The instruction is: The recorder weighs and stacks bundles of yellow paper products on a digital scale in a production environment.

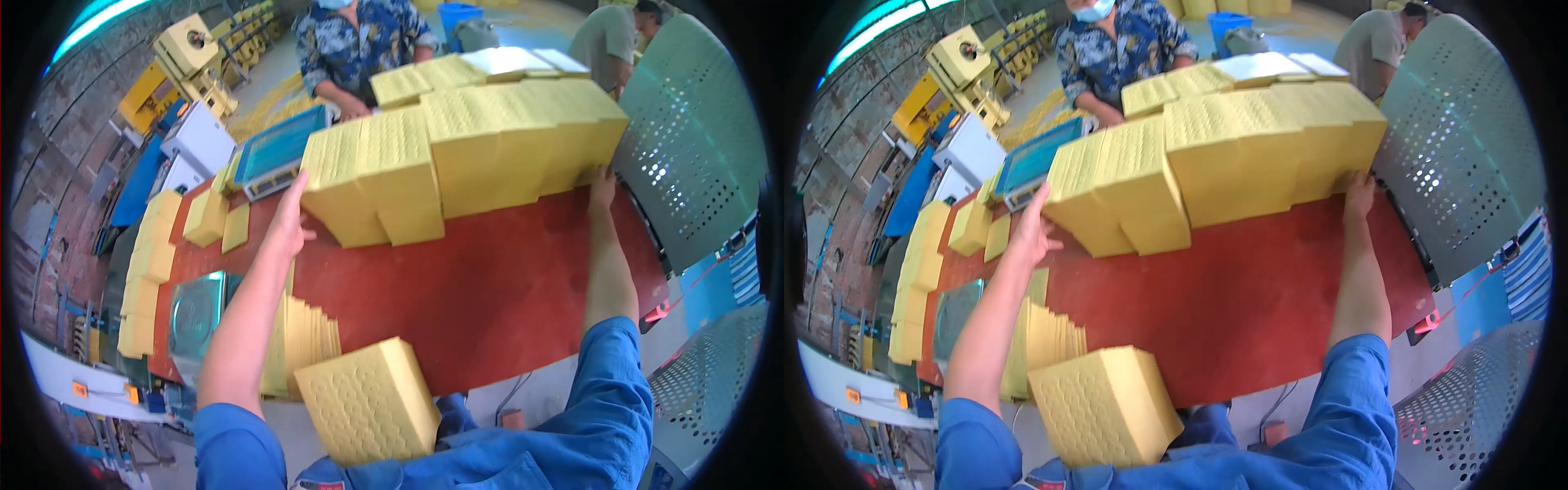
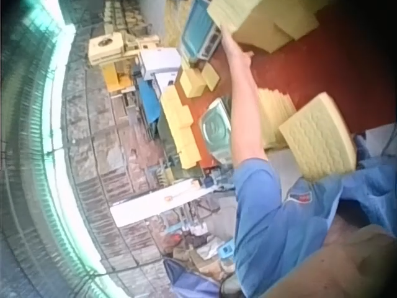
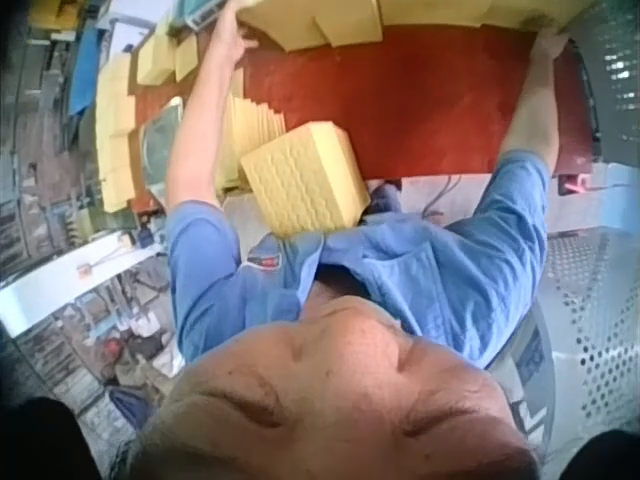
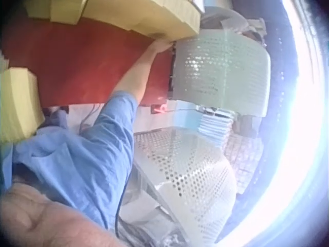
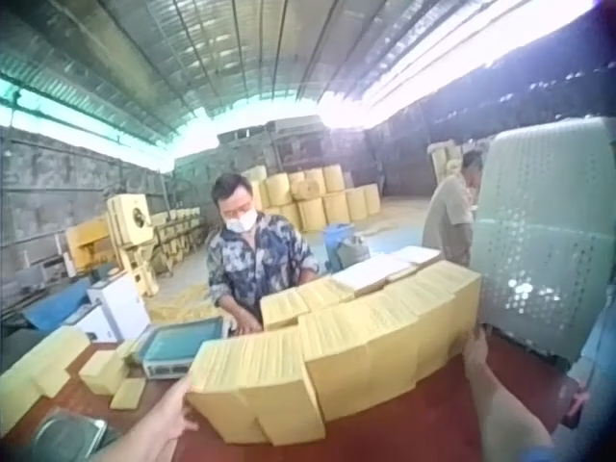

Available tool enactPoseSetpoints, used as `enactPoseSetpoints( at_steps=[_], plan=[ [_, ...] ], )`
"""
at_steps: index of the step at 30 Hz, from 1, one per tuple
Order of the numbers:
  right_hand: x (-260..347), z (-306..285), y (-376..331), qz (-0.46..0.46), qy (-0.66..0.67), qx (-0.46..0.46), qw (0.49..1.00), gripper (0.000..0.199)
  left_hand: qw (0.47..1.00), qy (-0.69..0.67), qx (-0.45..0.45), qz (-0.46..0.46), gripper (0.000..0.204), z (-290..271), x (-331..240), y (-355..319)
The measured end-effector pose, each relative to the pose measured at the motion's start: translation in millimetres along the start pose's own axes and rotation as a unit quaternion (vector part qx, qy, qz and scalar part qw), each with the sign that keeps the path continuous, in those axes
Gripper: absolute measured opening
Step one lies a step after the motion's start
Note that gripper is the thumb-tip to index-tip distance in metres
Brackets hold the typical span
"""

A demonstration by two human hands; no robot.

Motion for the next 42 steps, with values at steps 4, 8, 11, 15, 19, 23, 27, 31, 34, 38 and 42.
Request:
enactPoseSetpoints(
  at_steps=[4, 8, 11, 15, 19, 23, 27, 31, 34, 38, 42],
  plan=[
    [49.5, -21.7, -115.7, 0.013, 0.213, -0.045, 0.976, 0.049, 0.953, 0.072, 0.017, 0.292, 0.094, -12.8, -55.3, -148.0],
    [96.4, -19.3, -256.5, 0.077, 0.338, 0.053, 0.936, 0.029, 0.963, 0.109, 0.066, 0.239, 0.083, -34.2, 12.2, -262.1],
    [154.7, -40.8, -384.6, 0.100, 0.387, 0.205, 0.893, 0.022, 0.990, 0.011, 0.069, 0.121, 0.075, -56.2, 67.3, -282.8],
    [145.0, -112.0, -502.8, 0.187, 0.297, 0.345, 0.870, 0.022, 0.980, -0.005, 0.115, -0.162, 0.067, -45.0, 137.0, -289.2],
    [80.0, -168.6, -551.4, 0.188, 0.156, 0.427, 0.871, 0.024, 0.960, -0.022, 0.183, -0.210, 0.065, -24.9, 142.6, -287.8],
    [78.9, -163.3, -600.1, 0.302, 0.178, 0.493, 0.796, 0.030, 0.947, -0.075, 0.219, -0.222, 0.065, -16.4, 144.2, -287.6],
    [85.4, -165.8, -593.2, 0.295, 0.153, 0.447, 0.831, 0.032, 0.945, -0.087, 0.241, -0.205, 0.067, -3.6, 141.8, -277.6],
    [71.3, -189.3, -552.5, 0.211, 0.107, 0.347, 0.908, 0.032, 0.939, -0.102, 0.265, -0.196, 0.064, 27.7, 153.9, -270.6],
    [81.9, -205.7, -505.0, 0.176, 0.047, 0.321, 0.930, 0.034, 0.925, -0.110, 0.304, -0.202, 0.062, 82.9, 146.2, -266.4],
    [81.1, -224.2, -430.2, 0.056, -0.074, 0.258, 0.962, 0.035, 0.907, -0.143, 0.366, -0.149, 0.062, 164.6, 128.7, -249.4],
    [94.4, -236.8, -377.8, 0.047, -0.060, 0.204, 0.976, 0.038, 0.908, -0.114, 0.386, -0.120, 0.065, 235.9, 110.6, -231.5]
  ],
)
Point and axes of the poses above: each hand's wrist, its own y-axis towards the middle knuckle, its own z-axis out of the palm, x = y × z, the point moved 10 cm from there along y, towards the middle knuckle, and after that the axes turned 5 degrees about -x, right-handed, at the moved point
